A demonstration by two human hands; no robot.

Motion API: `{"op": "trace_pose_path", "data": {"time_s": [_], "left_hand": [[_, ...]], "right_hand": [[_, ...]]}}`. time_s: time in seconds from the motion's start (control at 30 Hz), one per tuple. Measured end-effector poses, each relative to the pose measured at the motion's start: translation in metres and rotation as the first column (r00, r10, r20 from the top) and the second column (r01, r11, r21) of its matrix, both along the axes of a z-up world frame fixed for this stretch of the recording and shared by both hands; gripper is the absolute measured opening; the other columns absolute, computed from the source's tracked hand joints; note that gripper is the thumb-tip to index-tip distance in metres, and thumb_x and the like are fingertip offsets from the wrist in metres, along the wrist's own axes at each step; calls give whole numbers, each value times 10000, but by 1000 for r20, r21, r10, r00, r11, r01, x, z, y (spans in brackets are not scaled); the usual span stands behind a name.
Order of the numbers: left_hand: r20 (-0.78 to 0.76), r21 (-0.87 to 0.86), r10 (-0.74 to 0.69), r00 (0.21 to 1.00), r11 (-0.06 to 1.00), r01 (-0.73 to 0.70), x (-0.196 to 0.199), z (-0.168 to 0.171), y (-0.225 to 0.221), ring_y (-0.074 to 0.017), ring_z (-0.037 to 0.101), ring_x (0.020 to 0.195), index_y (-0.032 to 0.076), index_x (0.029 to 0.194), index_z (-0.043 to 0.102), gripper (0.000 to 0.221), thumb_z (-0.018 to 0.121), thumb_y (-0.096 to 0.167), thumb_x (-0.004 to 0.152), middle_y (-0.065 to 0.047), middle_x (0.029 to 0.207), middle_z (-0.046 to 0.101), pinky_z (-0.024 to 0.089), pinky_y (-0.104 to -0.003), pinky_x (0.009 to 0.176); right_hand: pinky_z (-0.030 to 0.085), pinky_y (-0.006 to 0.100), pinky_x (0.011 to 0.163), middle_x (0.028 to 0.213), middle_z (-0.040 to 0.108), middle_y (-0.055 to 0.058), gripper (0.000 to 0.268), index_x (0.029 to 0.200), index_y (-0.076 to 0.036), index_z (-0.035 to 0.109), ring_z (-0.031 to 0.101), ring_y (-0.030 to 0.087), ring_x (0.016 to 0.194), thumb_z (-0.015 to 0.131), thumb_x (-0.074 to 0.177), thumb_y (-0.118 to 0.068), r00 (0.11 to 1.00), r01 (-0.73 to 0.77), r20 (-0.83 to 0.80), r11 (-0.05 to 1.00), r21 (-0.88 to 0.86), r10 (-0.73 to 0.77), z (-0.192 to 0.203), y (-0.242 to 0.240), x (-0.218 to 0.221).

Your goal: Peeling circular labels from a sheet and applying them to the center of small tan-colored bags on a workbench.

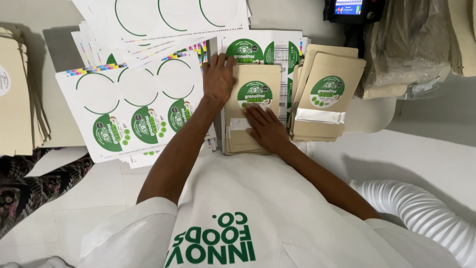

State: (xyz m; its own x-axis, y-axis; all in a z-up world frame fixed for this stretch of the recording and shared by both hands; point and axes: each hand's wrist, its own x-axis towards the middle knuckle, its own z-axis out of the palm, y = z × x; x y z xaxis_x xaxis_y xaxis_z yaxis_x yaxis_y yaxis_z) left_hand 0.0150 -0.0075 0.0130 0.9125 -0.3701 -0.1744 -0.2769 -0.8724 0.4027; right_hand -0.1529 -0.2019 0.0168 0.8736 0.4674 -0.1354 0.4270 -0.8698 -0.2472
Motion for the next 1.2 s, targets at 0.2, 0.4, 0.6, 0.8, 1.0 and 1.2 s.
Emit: {"op": "trace_pose_path", "data": {"time_s": [0.2,0.4,0.6,0.8,1.0,1.2], "left_hand": [[-333,-757,-131,934,628,-182,-11,64,48,-278,711,894,144,1097,607,151,703,102,987,-135,939,745,516,-460,853],[-334,-692,130,934,639,-337,-84,74,92,-361,724,1083,156,1266,641,387,795,79,919,-187,1009,763,523,-538,972],[-258,-126,-69,964,991,38,-160,10,131,-311,187,1570,202,1614,317,885,776,403,885,-108,1705,239,121,-562,1277],[208,-395,-51,977,909,131,-179,-31,138,-325,701,1151,42,1102,754,283,648,293,1021,-137,1147,765,525,-494,1006],[-287,-644,323,902,632,-431,-185,28,115,-207,724,1101,202,1035,814,142,839,203,895,-6,1093,789,557,-365,1014],[-199,-737,306,931,579,-348,-188,81,81,-295,689,1179,159,1156,783,356,883,264,832,-92,1166,768,563,-431,1029]], "right_hand": [[310,543,1213,1498,406,295,906,1554,39,336,383,487,1430,832,810,-106,817,502,27,732,461,-577,-14,-43,-7],[445,290,794,928,603,-49,153,1102,-173,634,568,84,866,739,1005,-118,511,753,-581,3,658,-633,36,-102,12],[547,293,605,891,587,23,285,1232,-79,667,644,111,724,683,952,-30,331,744,-486,-93,662,-809,14,-238,9],[569,412,783,1100,519,156,497,1272,-48,574,592,248,885,861,880,54,452,714,202,488,501,-869,14,-218,27],[572,422,861,926,723,166,350,1055,-72,736,733,282,880,663,1007,-411,518,851,-767,317,418,-378,69,2,27],[619,429,907,1179,723,159,435,1400,-45,607,749,270,1024,626,1005,-225,312,911,-947,256,322,80,76,84,22]]}}
